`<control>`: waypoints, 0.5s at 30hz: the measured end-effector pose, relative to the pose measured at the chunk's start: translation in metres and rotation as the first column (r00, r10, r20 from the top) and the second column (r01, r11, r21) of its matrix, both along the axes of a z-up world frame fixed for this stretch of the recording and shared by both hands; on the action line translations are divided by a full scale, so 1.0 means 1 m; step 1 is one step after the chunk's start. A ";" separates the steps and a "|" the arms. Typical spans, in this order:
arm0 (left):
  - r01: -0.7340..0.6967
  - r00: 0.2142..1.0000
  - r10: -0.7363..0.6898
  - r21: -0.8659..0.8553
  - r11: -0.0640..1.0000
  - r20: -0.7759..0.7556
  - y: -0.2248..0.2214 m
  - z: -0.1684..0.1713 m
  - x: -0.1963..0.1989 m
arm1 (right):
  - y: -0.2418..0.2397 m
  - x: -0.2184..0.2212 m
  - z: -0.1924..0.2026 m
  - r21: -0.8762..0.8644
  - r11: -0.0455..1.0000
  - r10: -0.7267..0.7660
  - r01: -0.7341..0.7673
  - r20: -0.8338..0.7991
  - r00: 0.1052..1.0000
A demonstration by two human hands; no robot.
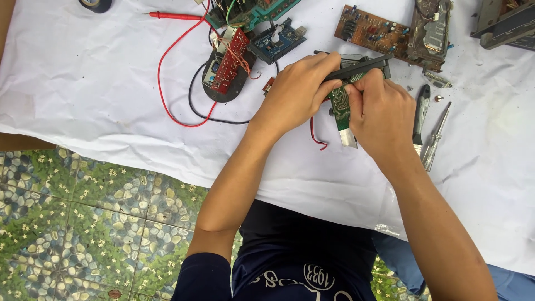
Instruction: Disassembling electronic components from a heat sink and circuit board using a screwdriver and prying tools.
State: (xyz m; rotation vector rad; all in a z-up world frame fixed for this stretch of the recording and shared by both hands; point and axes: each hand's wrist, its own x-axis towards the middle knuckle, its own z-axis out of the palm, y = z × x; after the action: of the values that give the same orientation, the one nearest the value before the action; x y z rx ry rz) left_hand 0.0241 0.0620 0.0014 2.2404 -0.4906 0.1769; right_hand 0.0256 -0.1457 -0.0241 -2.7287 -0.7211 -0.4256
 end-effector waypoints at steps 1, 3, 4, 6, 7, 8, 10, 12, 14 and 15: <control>0.001 1.000 -0.001 -0.002 1.000 0.001 0.000 0.000 0.001 | 0.001 0.000 0.001 -0.002 1.000 -0.001 0.001 0.001 1.000; 0.019 1.000 -0.019 0.003 1.000 0.003 0.001 -0.001 0.002 | 0.002 -0.001 0.001 0.000 1.000 -0.018 0.018 -0.010 1.000; 0.018 1.000 -0.018 0.003 1.000 0.003 0.001 -0.001 0.003 | 0.002 0.000 0.000 -0.001 1.000 -0.016 0.016 -0.010 1.000; 0.029 1.000 -0.029 -0.018 0.999 0.010 0.002 -0.001 0.003 | 0.001 0.000 -0.002 -0.029 0.999 -0.022 0.023 0.013 1.000; 0.030 0.999 -0.030 -0.019 0.999 0.010 0.002 0.001 0.002 | 0.001 -0.001 -0.002 -0.030 0.999 -0.024 0.024 0.013 1.000; 0.022 1.000 -0.021 -0.038 0.999 0.011 0.002 0.003 0.002 | 0.002 0.000 -0.002 -0.017 1.000 -0.013 0.014 0.017 1.000; 0.015 1.000 -0.014 -0.058 0.998 0.024 0.002 0.008 0.000 | 0.001 0.000 0.000 -0.006 1.000 -0.004 0.005 0.032 0.999; -0.058 0.995 0.047 -0.123 0.991 -0.089 0.002 0.011 -0.003 | -0.003 0.001 0.001 -0.002 0.999 0.042 -0.042 -0.016 0.999; -0.065 0.994 0.049 -0.172 0.983 -0.098 0.003 0.007 0.000 | -0.005 0.003 0.006 0.006 0.999 0.053 -0.052 -0.039 0.998; -0.078 0.992 0.053 -0.219 0.973 -0.115 0.003 0.004 0.000 | -0.005 0.003 0.007 0.016 0.998 0.067 -0.066 -0.069 0.995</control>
State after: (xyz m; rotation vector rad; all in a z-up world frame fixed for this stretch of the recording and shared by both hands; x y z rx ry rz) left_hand 0.0244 0.0655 0.0055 2.0344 -0.3213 0.1367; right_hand 0.0288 -0.1507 -0.0172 -2.6835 -0.7856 -0.3175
